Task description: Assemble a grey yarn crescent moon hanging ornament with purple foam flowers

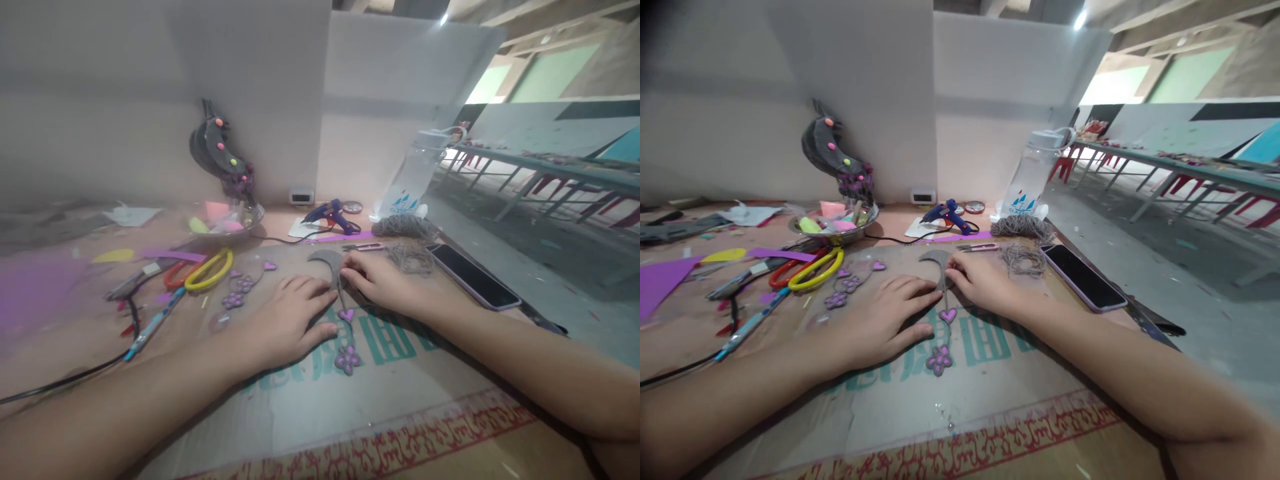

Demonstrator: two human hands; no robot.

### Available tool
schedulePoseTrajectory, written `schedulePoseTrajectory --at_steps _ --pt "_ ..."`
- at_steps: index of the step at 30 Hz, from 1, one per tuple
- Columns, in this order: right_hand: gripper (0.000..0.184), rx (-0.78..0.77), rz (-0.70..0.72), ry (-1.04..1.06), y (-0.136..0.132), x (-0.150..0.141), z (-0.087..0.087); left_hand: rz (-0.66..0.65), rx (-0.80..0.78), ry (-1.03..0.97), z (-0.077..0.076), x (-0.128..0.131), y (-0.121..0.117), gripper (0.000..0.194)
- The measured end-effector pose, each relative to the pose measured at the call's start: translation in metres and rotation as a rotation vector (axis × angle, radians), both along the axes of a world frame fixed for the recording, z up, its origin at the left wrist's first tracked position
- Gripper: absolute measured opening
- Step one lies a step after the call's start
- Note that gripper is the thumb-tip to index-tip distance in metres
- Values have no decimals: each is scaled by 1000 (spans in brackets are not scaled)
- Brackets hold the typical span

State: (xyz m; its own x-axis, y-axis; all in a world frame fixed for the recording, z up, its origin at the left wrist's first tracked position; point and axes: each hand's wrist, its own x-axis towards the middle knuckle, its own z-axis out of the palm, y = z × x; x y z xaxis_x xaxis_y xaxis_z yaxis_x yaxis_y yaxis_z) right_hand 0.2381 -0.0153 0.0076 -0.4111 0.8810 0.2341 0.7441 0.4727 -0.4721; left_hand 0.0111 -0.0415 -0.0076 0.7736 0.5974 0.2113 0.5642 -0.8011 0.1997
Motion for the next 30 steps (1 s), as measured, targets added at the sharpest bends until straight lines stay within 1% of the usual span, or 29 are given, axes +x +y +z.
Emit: schedulePoseTrajectory --at_steps 2,4,6,9,11,12,14,16,18,20,22,26,30 --pt "10 9 -1 4 3 -2 -1 17 -20 -5 0 -1 0 59" --pt "8 -11 3 -5 6 -3 0 12 -52 -2 4 -4 1 59" --pt "8 -54 20 -26 10 -3 2 -19 -102 27 13 -8 3 59" --pt "9 -91 56 -54 18 -1 3 -81 -191 102 33 -11 8 60" --pt "10 -88 60 -58 24 1 3 -106 -235 148 43 -8 11 49" --pt "10 -80 58 -54 27 2 3 -108 -234 153 45 -5 13 43" --pt "9 -57 64 -47 31 4 3 -84 -166 130 43 3 15 34" --pt "8 -30 89 -56 34 5 2 -52 -57 85 33 10 16 34" --pt "8 -11 117 -69 37 6 0 -34 12 26 20 13 17 37" --pt "9 -2 145 -68 40 8 -2 -19 34 -25 9 13 17 39" --pt "10 10 159 -43 43 10 -5 -3 37 -38 3 12 18 38" --pt "9 54 131 -10 45 12 -12 4 54 -16 3 10 20 39" --pt "11 137 124 -35 43 12 -18 -10 61 -3 4 11 21 40"
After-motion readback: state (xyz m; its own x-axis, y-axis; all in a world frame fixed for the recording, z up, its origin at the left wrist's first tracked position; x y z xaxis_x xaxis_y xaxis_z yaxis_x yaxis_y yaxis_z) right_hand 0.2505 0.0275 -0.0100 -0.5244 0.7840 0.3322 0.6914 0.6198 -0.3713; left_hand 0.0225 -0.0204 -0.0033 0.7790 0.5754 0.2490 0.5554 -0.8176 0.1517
